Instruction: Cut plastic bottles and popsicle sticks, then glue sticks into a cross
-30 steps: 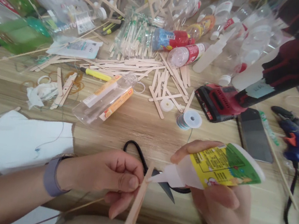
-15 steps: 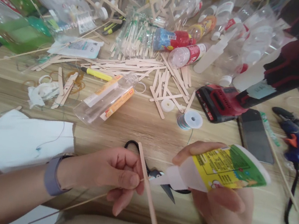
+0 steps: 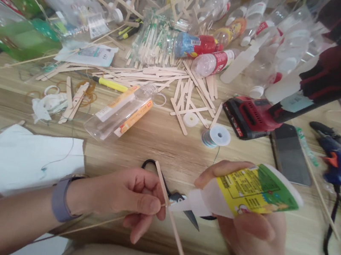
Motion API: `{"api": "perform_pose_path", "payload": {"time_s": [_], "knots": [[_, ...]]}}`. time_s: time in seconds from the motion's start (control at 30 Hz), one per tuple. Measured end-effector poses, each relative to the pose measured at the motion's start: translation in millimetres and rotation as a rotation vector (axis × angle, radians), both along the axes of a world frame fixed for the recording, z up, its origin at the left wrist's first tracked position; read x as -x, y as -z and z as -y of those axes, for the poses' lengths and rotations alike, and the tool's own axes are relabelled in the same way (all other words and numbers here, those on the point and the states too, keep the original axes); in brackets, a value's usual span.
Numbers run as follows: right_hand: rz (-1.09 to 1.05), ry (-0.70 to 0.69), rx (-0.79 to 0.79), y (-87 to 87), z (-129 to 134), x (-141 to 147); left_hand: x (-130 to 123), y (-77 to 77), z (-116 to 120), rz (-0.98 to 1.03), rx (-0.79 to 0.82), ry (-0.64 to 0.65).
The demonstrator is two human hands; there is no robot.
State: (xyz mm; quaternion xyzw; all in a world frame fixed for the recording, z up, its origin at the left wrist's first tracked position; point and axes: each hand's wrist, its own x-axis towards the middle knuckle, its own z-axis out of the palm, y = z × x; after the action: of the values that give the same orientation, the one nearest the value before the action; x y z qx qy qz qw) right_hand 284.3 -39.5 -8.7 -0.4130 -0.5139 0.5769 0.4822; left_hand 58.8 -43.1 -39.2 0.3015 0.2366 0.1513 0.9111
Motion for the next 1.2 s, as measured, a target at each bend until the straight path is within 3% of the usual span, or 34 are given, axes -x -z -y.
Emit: {"api": "perform_pose_path", "payload": {"time_s": [0.87,1.2], "knots": [[0.008,-0.013,-0.037,0.8,0.0,-1.8,0.1,-0.1,-1.0,0.023,-0.004,0.023],[-0.037,-0.057,-0.044,-8.0,0.2,5.5,-0.5,-2.1,0.8,-0.012,0.026,0.018]]}}
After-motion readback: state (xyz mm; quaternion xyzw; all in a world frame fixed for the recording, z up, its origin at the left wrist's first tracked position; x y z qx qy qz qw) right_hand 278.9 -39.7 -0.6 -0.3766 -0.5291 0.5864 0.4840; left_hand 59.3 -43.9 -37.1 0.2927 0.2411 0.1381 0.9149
